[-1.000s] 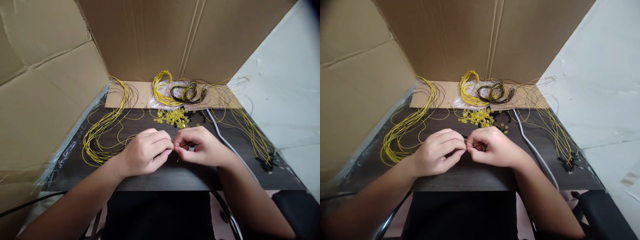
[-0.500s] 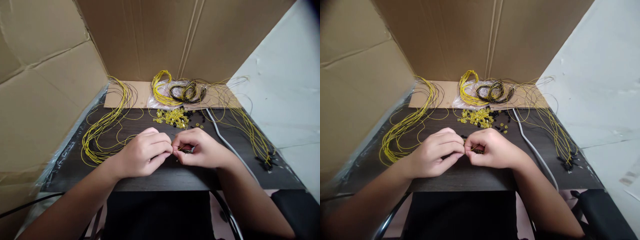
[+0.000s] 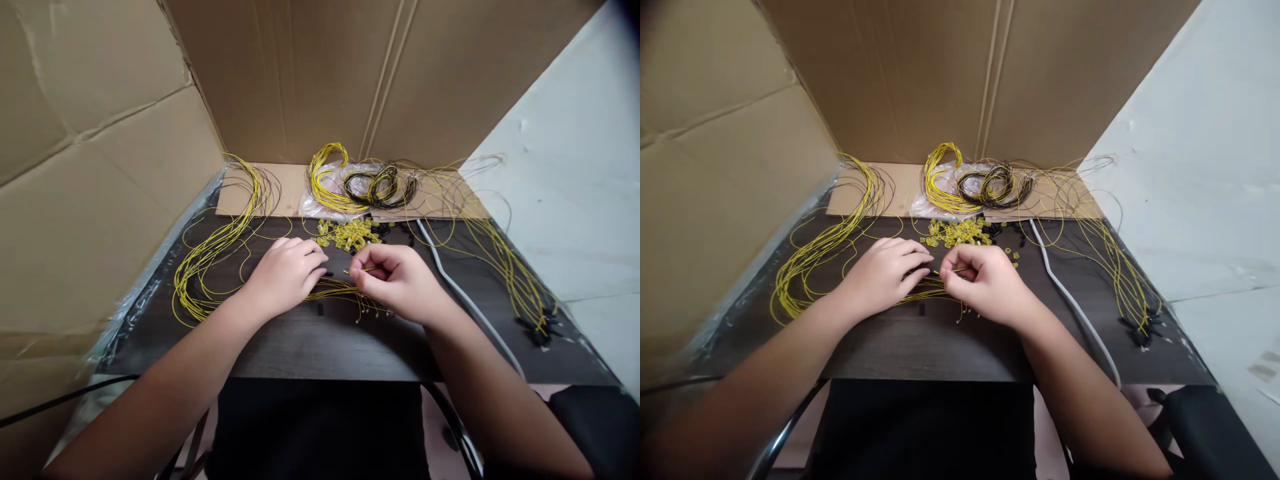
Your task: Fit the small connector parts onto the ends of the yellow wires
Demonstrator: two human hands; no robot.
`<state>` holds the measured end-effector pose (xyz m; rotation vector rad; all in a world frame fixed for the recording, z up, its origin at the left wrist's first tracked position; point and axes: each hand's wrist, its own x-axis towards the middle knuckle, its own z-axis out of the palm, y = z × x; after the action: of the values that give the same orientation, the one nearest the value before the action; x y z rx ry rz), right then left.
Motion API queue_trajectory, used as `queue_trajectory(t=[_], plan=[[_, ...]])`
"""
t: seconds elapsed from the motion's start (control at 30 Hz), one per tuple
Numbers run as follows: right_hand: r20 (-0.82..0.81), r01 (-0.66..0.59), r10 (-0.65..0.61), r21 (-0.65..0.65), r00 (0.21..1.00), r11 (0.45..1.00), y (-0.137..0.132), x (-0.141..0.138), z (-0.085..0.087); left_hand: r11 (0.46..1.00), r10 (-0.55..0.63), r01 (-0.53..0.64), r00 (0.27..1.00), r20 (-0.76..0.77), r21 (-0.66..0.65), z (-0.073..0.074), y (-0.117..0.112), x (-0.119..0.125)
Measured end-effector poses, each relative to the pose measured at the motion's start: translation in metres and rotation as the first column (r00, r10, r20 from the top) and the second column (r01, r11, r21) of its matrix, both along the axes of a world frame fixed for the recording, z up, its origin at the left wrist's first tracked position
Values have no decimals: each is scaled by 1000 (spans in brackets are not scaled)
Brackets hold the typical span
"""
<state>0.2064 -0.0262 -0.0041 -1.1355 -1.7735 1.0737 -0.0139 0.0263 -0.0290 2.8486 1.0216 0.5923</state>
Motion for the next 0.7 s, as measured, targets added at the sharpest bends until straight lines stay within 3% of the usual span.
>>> queue_trajectory(t=[0.17,0.37,0.43,0.57,0.7], plan=[[-47,60,-61,-35,997,998,3,-2,-2,999,20,-24,993,-120,-33,-9,-1,10],[-73,3,-1,28,997,1000,1,-1,-2,998,51,-55,989,-141,-24,-7,-3,14],[-90,-13,18,59,996,998,0,-2,-3,995,41,-47,997,-63,-83,-5,-4,15],[-44,26,-18,203,999,979,-2,-4,-4,955,62,31,952,301,-295,5,-15,17],[91,57,-110,455,990,889,-5,-8,-4,947,50,116,869,492,-300,16,-27,20]])
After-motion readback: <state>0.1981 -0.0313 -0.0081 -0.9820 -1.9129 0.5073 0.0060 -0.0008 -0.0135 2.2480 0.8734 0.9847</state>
